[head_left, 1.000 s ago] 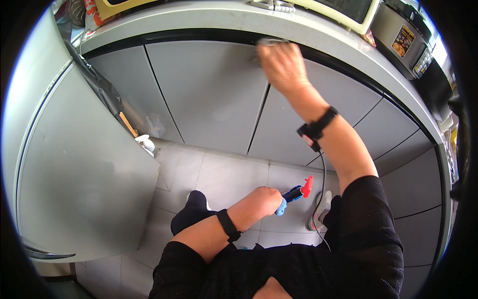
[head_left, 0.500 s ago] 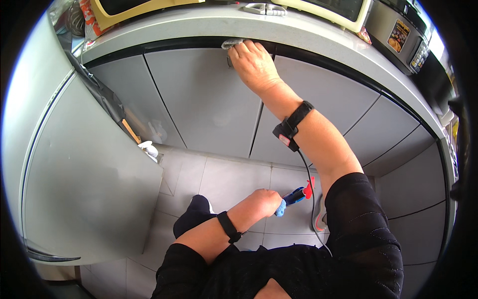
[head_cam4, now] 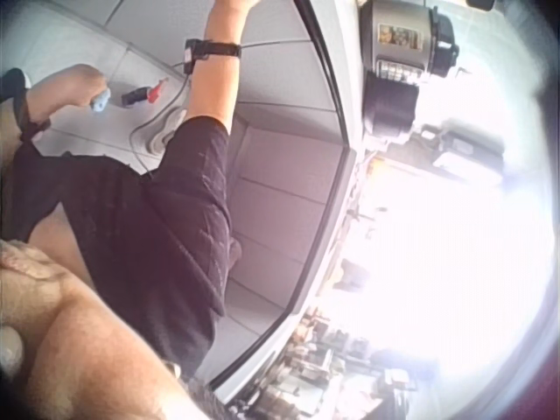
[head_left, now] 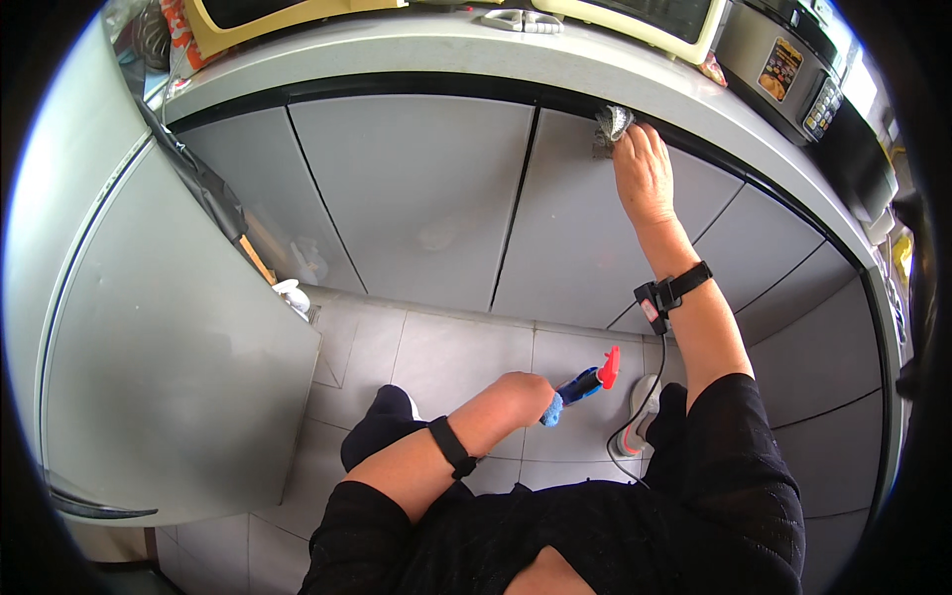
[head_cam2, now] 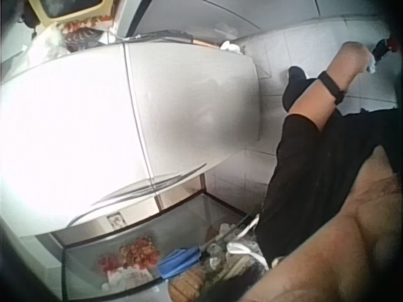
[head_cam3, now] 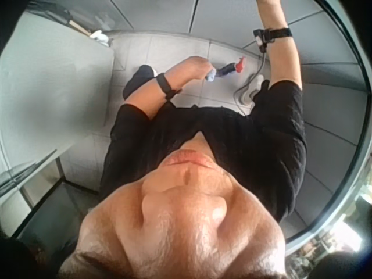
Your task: The person wipes the front surfaces of grey kitchen cabinets using a grey cloth held in the right hand. They move from the upper section down to the lower doors, repeatedly rubbing the same areas while holding a blue cloth in the left hand.
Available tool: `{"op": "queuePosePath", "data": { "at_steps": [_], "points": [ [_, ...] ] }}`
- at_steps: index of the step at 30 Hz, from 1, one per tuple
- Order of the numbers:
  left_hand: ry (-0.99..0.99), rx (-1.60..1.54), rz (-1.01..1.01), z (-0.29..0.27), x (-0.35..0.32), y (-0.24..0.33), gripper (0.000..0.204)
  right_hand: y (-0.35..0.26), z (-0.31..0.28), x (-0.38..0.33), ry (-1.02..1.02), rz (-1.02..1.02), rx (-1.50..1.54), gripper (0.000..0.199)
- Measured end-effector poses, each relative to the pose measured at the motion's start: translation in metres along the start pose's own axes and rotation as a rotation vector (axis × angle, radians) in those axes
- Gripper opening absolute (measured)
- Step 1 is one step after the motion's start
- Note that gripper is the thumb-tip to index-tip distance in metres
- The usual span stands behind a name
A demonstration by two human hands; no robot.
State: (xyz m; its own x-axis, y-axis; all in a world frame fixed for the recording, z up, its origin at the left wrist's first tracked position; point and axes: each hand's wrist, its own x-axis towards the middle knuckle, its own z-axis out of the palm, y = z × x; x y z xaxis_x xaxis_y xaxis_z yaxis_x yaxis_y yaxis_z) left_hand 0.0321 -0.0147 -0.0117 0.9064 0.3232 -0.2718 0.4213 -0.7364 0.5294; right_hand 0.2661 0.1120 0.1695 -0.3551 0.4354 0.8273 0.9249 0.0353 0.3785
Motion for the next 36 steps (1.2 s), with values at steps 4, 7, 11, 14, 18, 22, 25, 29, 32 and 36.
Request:
{"op": "queuePosePath", "data": {
  "at_steps": [4, 7, 11, 14, 18, 22, 25, 29, 32, 36],
  "points": [
    [-0.021, -0.013, 0.0, 0.001, 0.001, -0.003, 0.018, -0.013, 0.004, 0.008, 0.037, 0.076, 0.036, 0.014],
    [0.04, -0.048, 0.045, -0.001, -0.002, -0.004, 0.016, -0.037, 0.012, 0.035, 0.134, -0.008, 0.184, 0.02],
    [0.064, -0.083, 0.019, -0.004, -0.001, -0.003, 0.013, -0.073, 0.023, 0.064, 0.11, -0.165, 0.276, 0.026],
    [-0.024, -0.021, -0.033, -0.008, 0.004, 0.0, 0.014, -0.071, 0.022, 0.07, 0.0, -0.215, 0.191, 0.023],
    [-0.002, 0.035, 0.008, -0.012, 0.001, 0.002, 0.015, -0.043, 0.002, 0.055, -0.071, -0.152, 0.276, 0.018],
    [-0.015, -0.008, 0.01, -0.014, -0.003, 0.006, 0.017, -0.041, -0.029, 0.014, -0.502, -0.077, 0.549, 0.019],
    [-0.029, 0.001, 0.012, -0.011, -0.001, 0.008, 0.017, -0.042, -0.04, 0.003, -0.369, 0.015, 0.579, 0.02],
    [-0.036, -0.049, 0.028, -0.006, 0.0, 0.005, 0.015, -0.03, -0.027, 0.023, -0.02, 0.084, 0.479, 0.024],
    [0.022, -0.085, 0.068, -0.003, 0.0, 0.001, 0.014, -0.031, 0.002, 0.033, 0.141, 0.13, 0.298, 0.027],
    [0.08, -0.138, 0.114, -0.004, -0.002, -0.002, 0.014, -0.066, 0.038, 0.005, 0.065, 0.014, 0.304, 0.019]
  ]
}}
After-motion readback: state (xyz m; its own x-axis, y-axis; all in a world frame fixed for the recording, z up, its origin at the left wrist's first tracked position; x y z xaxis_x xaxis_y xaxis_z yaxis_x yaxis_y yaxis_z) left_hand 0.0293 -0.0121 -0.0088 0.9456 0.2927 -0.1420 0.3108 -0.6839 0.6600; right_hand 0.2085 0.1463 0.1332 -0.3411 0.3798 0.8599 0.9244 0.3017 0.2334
